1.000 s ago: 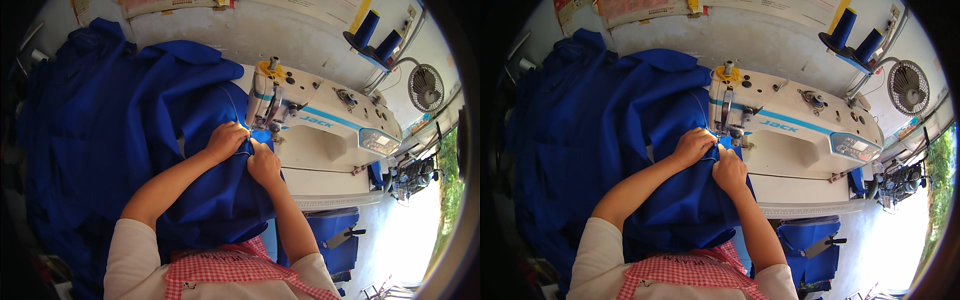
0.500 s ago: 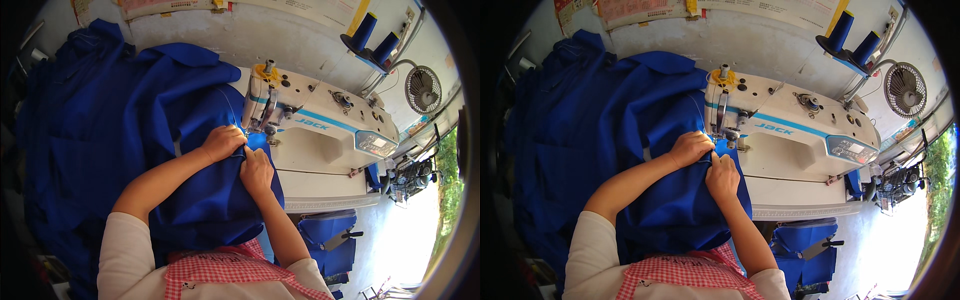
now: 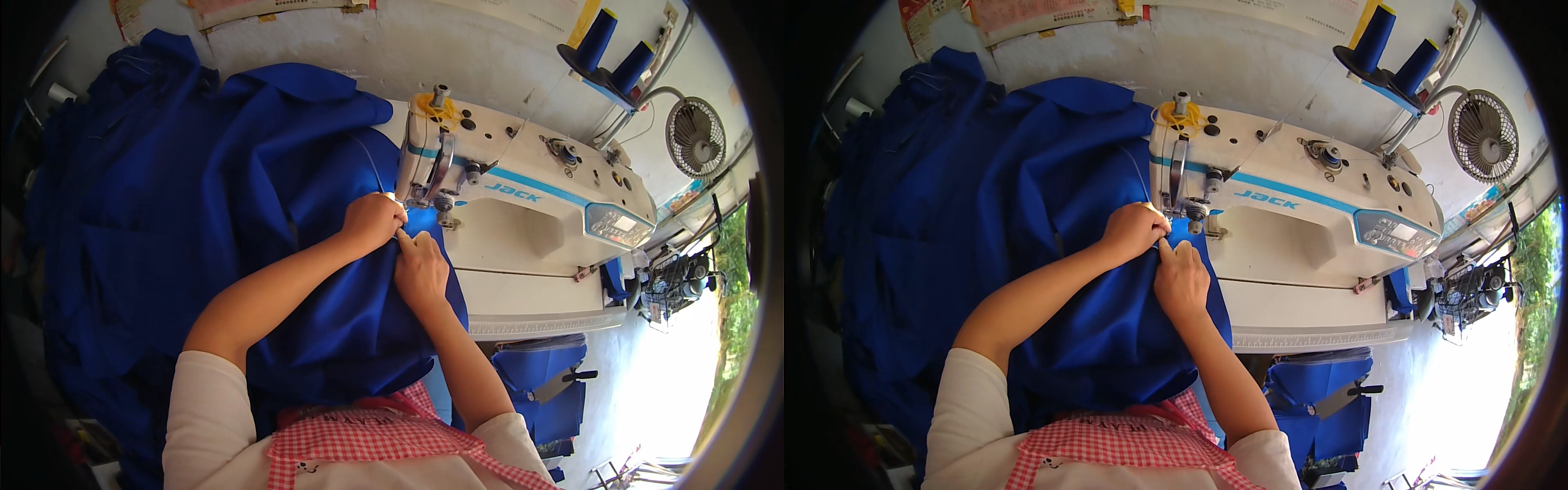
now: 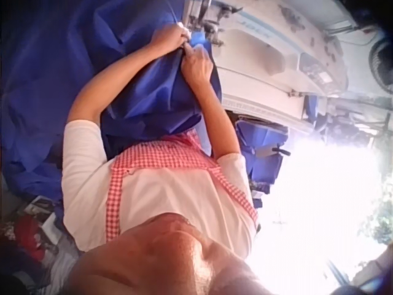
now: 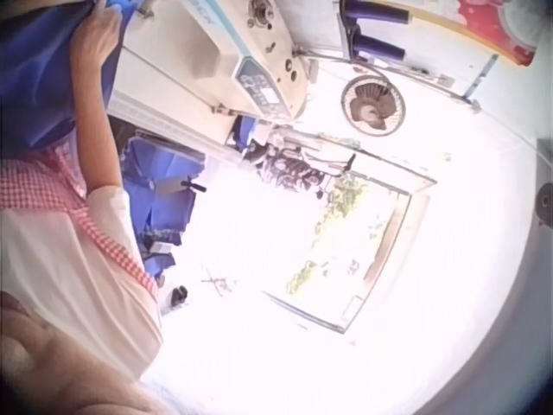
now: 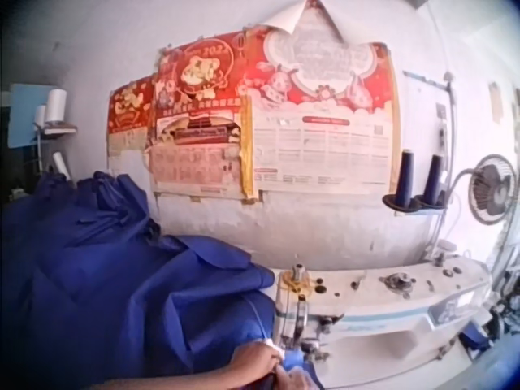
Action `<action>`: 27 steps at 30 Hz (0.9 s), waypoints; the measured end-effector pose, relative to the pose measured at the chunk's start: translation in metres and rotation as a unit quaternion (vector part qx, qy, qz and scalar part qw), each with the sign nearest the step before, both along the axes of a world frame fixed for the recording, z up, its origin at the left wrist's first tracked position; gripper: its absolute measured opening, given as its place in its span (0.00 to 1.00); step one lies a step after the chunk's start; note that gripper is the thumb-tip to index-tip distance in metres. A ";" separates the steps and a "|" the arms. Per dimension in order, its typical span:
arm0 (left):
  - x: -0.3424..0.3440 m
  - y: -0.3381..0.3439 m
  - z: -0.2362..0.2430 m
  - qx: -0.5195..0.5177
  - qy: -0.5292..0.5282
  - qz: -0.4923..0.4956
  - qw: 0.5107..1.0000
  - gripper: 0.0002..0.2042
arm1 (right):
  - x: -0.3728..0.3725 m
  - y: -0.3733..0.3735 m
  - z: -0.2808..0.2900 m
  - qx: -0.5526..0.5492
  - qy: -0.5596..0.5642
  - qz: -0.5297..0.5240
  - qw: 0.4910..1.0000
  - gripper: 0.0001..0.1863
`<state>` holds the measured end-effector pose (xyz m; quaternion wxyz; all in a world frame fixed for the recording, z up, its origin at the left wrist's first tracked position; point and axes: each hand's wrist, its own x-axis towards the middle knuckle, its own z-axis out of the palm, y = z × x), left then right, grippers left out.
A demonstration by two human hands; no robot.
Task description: The person sews a large blue fabric using a sewing machine. They guide the fabric under the needle, stitch along edges, and periodically reposition the material to continue stitching different sections.
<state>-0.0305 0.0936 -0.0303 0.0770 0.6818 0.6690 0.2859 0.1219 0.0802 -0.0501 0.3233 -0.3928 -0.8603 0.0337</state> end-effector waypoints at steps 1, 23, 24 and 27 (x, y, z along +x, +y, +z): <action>0.000 0.000 0.001 -0.014 -0.011 0.005 1.000 0.03 | 0.000 -0.001 0.001 -0.003 -0.002 0.001 1.000 0.17; -0.020 -0.015 -0.021 0.166 0.037 -0.140 0.975 0.09 | 0.002 0.002 -0.001 0.009 0.048 0.011 0.999 0.13; -0.022 -0.012 -0.021 0.171 0.045 -0.145 0.973 0.09 | 0.001 0.004 -0.002 0.008 0.048 0.010 0.999 0.13; -0.028 -0.006 -0.020 0.174 0.074 -0.184 0.965 0.09 | -0.005 0.011 -0.002 0.002 0.054 0.006 0.999 0.12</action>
